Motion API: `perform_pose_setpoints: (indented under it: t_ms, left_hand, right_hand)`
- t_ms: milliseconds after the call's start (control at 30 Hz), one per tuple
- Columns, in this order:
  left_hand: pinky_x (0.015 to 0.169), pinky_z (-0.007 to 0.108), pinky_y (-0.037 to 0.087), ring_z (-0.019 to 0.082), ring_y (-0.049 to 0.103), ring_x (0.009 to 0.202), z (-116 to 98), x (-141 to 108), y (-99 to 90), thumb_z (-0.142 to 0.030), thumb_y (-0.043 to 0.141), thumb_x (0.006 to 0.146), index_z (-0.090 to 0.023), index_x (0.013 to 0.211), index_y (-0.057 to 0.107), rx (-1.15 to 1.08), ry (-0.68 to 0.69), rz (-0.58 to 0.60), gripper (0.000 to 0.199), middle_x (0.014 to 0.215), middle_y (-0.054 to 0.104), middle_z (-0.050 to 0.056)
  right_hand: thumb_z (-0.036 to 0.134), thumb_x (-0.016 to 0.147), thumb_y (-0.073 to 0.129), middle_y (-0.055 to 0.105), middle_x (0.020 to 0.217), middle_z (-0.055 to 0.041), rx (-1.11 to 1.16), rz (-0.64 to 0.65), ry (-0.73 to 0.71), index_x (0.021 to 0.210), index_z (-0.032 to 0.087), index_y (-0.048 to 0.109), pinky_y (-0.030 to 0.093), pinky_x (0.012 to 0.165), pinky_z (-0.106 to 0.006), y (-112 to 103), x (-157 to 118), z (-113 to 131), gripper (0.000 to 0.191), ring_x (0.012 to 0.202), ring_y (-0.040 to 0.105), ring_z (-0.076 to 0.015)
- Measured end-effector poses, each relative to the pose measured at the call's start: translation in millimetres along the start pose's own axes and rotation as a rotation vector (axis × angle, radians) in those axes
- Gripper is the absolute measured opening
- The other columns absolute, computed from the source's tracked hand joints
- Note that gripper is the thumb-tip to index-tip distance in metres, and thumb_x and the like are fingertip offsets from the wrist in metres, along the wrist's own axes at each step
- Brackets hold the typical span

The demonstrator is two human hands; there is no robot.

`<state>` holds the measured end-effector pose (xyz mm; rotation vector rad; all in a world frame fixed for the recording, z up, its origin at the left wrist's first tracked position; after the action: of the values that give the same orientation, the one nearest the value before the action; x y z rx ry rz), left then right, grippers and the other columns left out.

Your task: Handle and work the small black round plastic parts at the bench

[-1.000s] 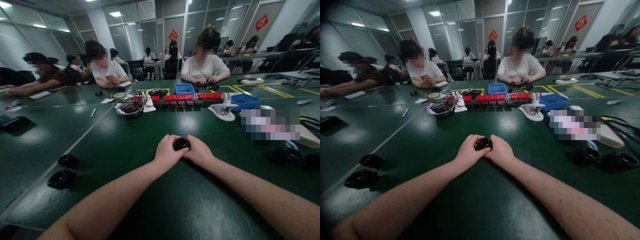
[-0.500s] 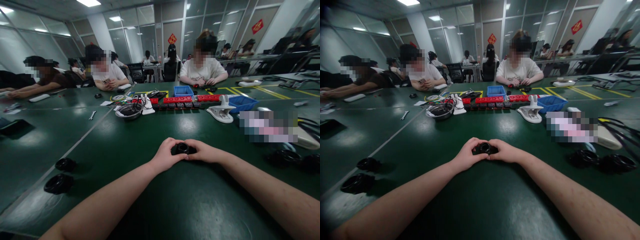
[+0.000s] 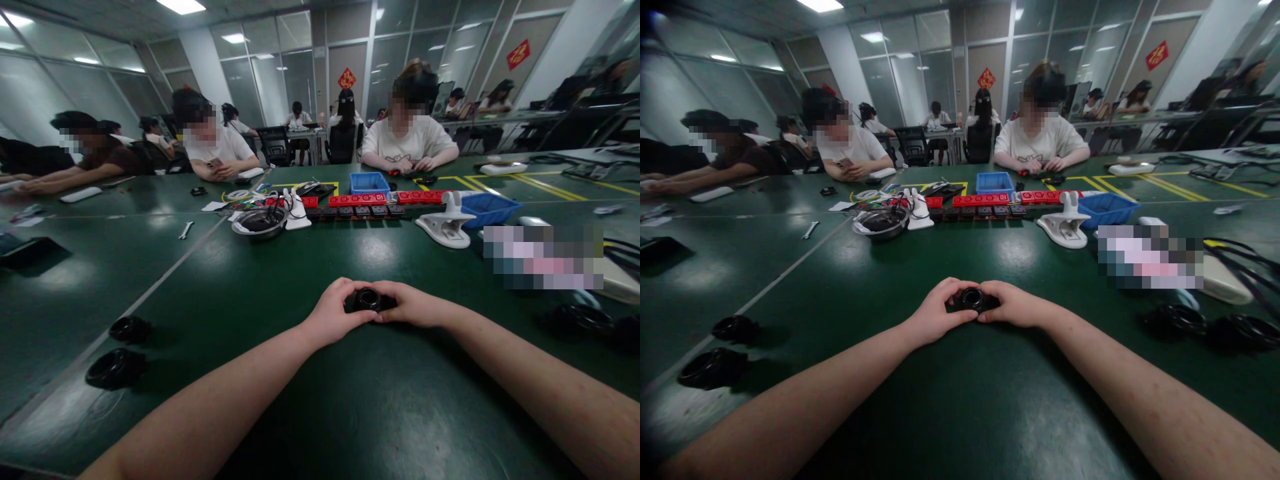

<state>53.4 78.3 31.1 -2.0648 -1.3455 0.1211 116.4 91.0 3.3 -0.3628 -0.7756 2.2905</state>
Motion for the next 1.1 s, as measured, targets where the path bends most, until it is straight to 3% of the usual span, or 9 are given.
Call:
perform_pose_setpoints:
  t_ms: [433,667,867,967,1100]
  left_hand:
    - [0.071,0.026,0.039,0.016,0.048,0.086,-1,0,-0.3,-0.03,0.061,0.065,-0.021,0.101,0.051,-0.019,-0.003,0.011,0.039,0.094,0.05,0.004]
    - [0.072,0.028,0.039,0.016,0.048,0.084,-1,1,0.7,-0.031,0.064,0.062,-0.023,0.099,0.053,0.018,-0.026,0.011,0.04,0.091,0.051,0.002]
    - [0.072,0.03,0.039,0.018,0.047,0.082,0,-4,-3.8,-0.033,0.066,0.057,-0.022,0.094,0.055,0.11,-0.085,-0.069,0.04,0.085,0.05,0.002]
    - [0.071,0.03,0.039,0.017,0.047,0.081,0,-7,-6.5,-0.032,0.067,0.057,-0.021,0.091,0.056,0.16,-0.117,-0.111,0.037,0.082,0.05,0.001]
    - [0.074,0.03,0.038,0.017,0.047,0.082,4,-9,-11.3,-0.031,0.066,0.057,-0.02,0.089,0.055,0.155,-0.16,-0.167,0.035,0.083,0.049,0.001]
  right_hand:
    - [0.024,0.065,0.059,0.055,0.089,-0.0031,0.02,0.003,0.015,0.097,0.014,0.051,0.039,0.069,-0.028,1,1,2,0.035,0.08,0.051,-0.0161]
    - [0.029,0.059,0.063,0.053,0.079,0.0002,0.012,-0.051,0.065,0.088,0.014,0.05,0.038,0.06,-0.024,-1,1,-6,0.035,0.071,0.049,-0.0139]
    - [0.032,0.053,0.066,0.049,0.07,0.0024,-0.084,-0.117,0.102,0.076,0.015,0.046,0.033,0.052,-0.021,-3,0,-6,0.035,0.063,0.046,-0.0122]
    - [0.033,0.05,0.067,0.048,0.066,0.0025,-0.188,-0.198,0.159,0.07,0.016,0.044,0.03,0.048,-0.02,-3,0,-7,0.034,0.059,0.045,-0.0118]
    - [0.036,0.055,0.062,0.049,0.064,-0.0003,-0.41,-0.414,0.264,0.067,0.017,0.044,0.028,0.048,-0.022,-10,-7,-3,0.028,0.058,0.045,-0.0136]
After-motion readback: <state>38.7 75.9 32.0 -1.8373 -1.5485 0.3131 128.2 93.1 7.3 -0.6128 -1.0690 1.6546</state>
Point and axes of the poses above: each hand's wrist, its own x-axis towards the middle knuckle, its own y-axis out of the palm, z = x × y, the point moved 10 cm from there along x, towards the middle knuckle
